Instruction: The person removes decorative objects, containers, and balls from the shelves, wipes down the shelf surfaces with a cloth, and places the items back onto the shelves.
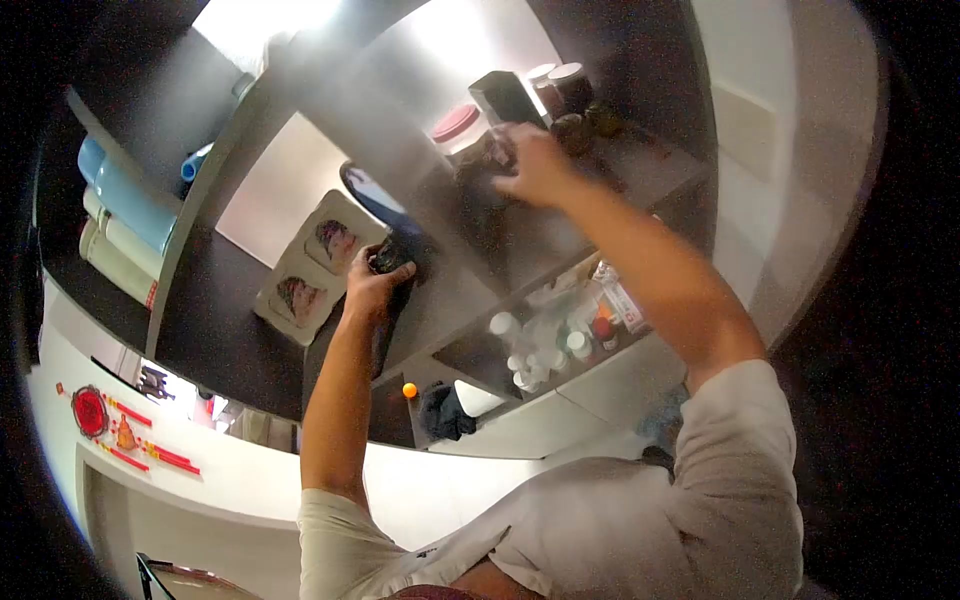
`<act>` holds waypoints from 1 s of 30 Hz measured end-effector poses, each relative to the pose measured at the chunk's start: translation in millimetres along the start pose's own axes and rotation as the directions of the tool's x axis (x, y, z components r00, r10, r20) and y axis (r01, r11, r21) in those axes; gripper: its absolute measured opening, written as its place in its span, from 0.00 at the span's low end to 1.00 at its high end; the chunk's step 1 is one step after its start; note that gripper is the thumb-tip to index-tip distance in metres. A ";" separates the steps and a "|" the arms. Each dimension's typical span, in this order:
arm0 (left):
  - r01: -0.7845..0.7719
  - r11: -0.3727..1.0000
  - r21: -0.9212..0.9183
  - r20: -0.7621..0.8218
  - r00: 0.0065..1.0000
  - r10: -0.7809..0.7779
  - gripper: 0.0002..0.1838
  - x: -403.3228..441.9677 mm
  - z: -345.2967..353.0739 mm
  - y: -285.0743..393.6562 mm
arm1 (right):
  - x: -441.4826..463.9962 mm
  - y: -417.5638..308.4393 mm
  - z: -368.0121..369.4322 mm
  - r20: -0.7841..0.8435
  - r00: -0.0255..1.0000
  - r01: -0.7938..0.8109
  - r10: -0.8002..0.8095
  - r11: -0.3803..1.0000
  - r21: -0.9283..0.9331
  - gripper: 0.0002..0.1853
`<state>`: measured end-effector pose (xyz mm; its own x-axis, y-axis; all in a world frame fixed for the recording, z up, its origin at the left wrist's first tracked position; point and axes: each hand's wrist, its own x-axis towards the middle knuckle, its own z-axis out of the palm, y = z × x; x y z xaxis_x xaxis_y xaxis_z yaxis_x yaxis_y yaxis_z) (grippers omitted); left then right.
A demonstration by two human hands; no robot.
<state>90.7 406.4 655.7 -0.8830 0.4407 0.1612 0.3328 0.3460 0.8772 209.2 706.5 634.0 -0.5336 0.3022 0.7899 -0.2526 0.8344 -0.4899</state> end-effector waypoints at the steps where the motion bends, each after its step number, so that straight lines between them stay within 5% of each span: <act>1: -0.058 0.998 0.022 0.011 0.998 0.058 0.34 -11.6 -3.3 2.6 | -3.3 -4.8 -7.4 -0.064 0.996 -0.052 0.059 0.993 0.109 0.31; 2: -0.113 0.992 0.047 0.020 0.993 0.112 0.34 -32.1 -5.5 16.6 | -10.3 -16.0 -16.9 -0.163 0.981 -0.090 0.107 0.990 0.107 0.25; 4: -0.256 0.956 0.142 0.045 0.967 0.252 0.35 -59.1 -14.9 21.3 | -35.0 -47.4 -36.4 -0.335 0.942 0.077 -0.007 0.977 0.197 0.19; 9: -0.177 0.956 -0.235 0.274 0.931 0.240 0.47 -151.1 -4.0 48.6 | -127.8 -154.5 -58.4 0.098 0.930 0.306 -0.354 0.894 0.327 0.37; 12: -0.273 0.937 -0.217 0.382 0.860 0.339 0.59 -182.6 12.9 53.8 | -155.2 -182.7 -50.9 0.209 0.932 0.189 -0.297 0.889 0.418 0.44; 15: -0.181 0.951 -0.250 0.446 0.850 0.279 0.60 -193.4 20.7 56.1 | -166.4 -177.3 -54.2 0.257 0.922 0.170 -0.291 0.898 0.405 0.43; 20: -0.240 0.963 -0.121 0.615 0.743 0.262 0.65 -194.5 27.1 56.0 | -170.3 -179.0 -84.7 0.417 0.859 0.095 -0.298 0.892 0.442 0.38; 24: -0.207 0.945 -0.254 0.622 0.713 0.324 0.67 -193.3 38.7 58.2 | -179.6 -153.0 -79.1 0.408 0.839 0.077 -0.360 0.822 0.565 0.42; 27: -0.205 0.915 -0.347 0.542 0.753 0.374 0.68 -189.6 44.0 51.4 | -162.7 -146.5 -95.5 0.317 0.890 0.203 -0.328 0.908 0.367 0.33; 29: -0.322 0.880 -0.348 0.471 0.752 0.461 0.68 -188.4 41.8 43.9 | -129.0 -132.8 -107.7 0.201 0.957 0.156 -0.211 0.953 0.260 0.34; 30: -0.346 0.866 -0.362 0.436 0.758 0.485 0.59 -191.2 39.9 38.0 | -112.4 -119.2 -108.9 0.140 0.987 0.046 -0.084 0.966 0.254 0.36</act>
<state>285.4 368.4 640.2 -0.3634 0.8632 0.3505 0.4738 -0.1528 0.8673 387.2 623.3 643.9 -0.6186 0.1632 0.7686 -0.4735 0.7031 -0.5304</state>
